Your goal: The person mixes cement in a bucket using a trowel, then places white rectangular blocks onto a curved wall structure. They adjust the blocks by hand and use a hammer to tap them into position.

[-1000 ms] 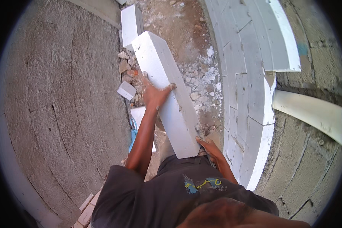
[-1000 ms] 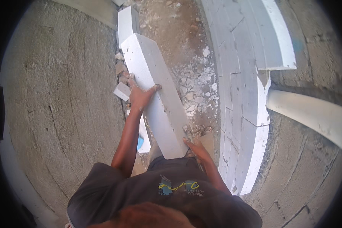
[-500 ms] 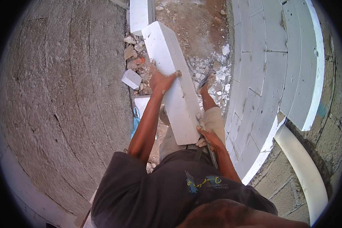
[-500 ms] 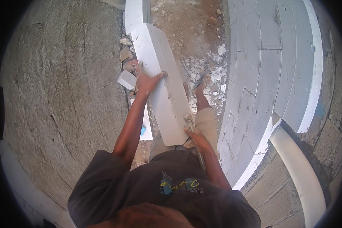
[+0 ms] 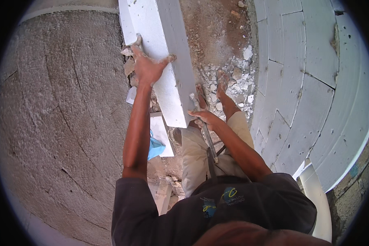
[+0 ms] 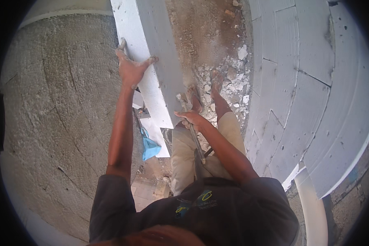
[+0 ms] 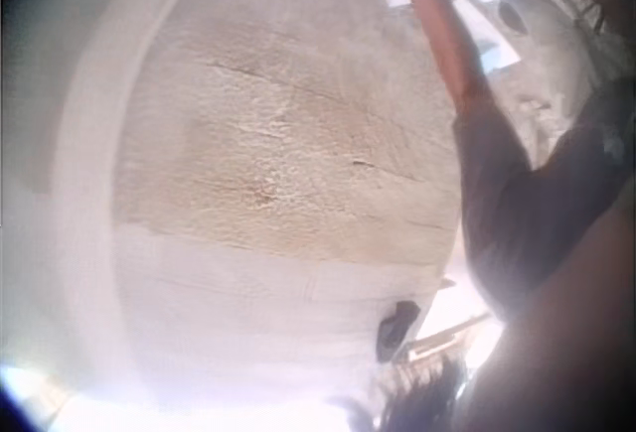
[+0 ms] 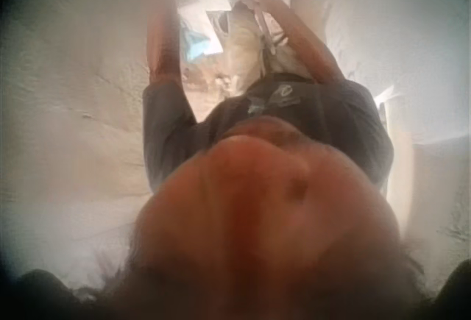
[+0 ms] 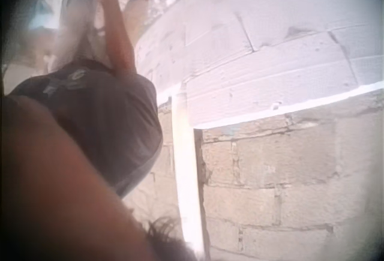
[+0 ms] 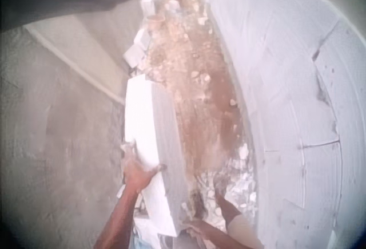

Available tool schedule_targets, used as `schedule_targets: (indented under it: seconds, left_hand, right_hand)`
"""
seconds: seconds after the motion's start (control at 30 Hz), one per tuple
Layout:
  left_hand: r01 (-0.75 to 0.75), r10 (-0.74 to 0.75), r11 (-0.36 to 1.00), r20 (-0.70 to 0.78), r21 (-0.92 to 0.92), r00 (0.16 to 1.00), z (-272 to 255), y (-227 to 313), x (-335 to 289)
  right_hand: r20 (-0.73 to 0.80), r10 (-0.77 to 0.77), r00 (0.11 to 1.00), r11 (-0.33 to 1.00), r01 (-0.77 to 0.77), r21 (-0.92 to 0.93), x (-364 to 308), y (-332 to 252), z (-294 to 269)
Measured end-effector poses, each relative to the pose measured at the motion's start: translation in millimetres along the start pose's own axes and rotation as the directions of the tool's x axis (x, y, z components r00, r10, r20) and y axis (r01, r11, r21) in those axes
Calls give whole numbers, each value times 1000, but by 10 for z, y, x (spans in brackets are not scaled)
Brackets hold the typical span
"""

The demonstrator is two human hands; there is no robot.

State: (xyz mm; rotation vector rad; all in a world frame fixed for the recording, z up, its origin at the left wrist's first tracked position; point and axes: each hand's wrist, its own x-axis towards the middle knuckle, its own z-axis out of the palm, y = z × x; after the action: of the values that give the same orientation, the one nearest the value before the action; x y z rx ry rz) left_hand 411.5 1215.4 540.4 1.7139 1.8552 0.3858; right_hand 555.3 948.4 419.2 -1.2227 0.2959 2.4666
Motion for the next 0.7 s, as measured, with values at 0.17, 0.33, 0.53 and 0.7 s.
schedule_targets:
  seconds: [0.17,0.33,0.53,0.7]
  left_hand:
    - [-145,137,980,68,135,988,568,-653,797]
    - [-69,-16,934,234,350,972,1574,-1467,1251]
    - [-103,9,897,216,429,976,3127,-2711,1468]
    - [36,-101,946,186,323,977,3553,-3341,1259]
  right_hand:
    - [-8,21,1000,978,-19,209,1327,-22,126]
    - [-145,-11,989,999,17,42,2539,31,-63]
    - [-404,-117,907,958,210,195,2564,-125,-994]
    - [-618,-58,784,973,182,140,1953,-381,-1598]
